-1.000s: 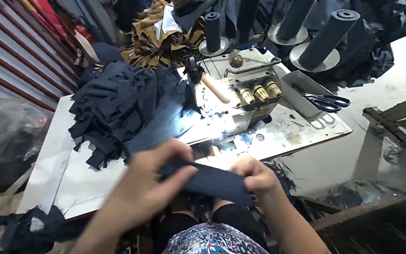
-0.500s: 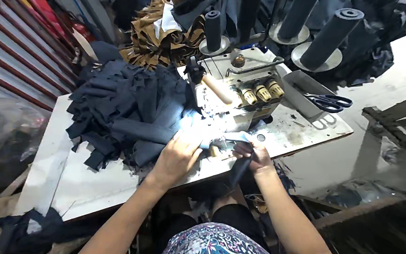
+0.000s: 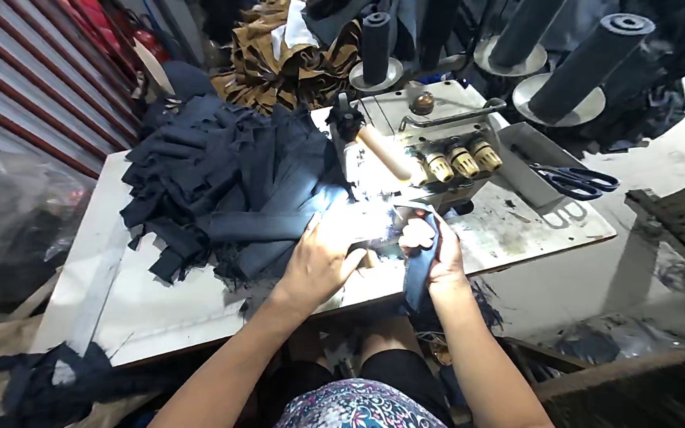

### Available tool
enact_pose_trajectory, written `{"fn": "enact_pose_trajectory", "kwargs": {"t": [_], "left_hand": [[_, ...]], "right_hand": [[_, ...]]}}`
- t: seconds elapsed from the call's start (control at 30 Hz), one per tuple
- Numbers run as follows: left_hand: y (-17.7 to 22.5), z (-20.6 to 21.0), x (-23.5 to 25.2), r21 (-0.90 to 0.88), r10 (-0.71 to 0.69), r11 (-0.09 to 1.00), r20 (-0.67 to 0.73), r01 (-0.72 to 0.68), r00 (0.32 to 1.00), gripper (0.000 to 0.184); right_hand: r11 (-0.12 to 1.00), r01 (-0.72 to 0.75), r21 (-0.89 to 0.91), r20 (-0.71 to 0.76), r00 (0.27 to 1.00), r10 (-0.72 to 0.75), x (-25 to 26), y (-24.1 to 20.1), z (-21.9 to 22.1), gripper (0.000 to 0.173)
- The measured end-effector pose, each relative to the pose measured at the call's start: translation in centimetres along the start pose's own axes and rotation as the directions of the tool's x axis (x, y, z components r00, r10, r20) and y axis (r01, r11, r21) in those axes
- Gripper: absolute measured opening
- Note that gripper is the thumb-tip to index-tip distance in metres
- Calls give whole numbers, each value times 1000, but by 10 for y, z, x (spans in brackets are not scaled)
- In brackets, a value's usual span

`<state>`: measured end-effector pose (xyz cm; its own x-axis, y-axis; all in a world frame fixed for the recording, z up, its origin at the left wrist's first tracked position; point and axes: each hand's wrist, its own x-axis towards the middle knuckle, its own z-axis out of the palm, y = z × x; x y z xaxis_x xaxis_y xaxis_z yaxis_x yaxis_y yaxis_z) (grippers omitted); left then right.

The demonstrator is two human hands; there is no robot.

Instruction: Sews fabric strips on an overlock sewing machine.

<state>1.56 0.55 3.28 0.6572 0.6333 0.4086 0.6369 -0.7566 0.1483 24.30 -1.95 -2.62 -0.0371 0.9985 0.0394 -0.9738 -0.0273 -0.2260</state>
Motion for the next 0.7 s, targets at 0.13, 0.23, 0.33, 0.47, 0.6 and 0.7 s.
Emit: {"fn": "enact_pose_trajectory", "kwargs": {"t": [0.13,0.23,0.33,0.47,0.6,0.7], "left_hand": [[-21,-5,18,-44,62,997,55,-60,997,45],[-18,-16,20,-49,-9,999,94,14,996,51],[24,-29,3,-247,-104,965,-46,90,994,67],[44,-71,-22,-447,-77,894,-191,-17,979,26],[-25,-124,-16,64,-187,973,-347,222,919,31],[-41,-103,-5,222,-203,940,-243,259,948,29]], "right_hand": [[953,14,-304,-90,995,-43,-4,0,2,41],[693,18,-720,-44,996,-72,-20,12,14,29],[616,91,-783,183,979,88,-45,25,31,17],[722,217,-657,602,727,329,-58,13,43,19],[866,107,-489,576,785,228,-58,-14,43,28],[876,-30,-481,258,950,175,-40,-1,27,25]]}}
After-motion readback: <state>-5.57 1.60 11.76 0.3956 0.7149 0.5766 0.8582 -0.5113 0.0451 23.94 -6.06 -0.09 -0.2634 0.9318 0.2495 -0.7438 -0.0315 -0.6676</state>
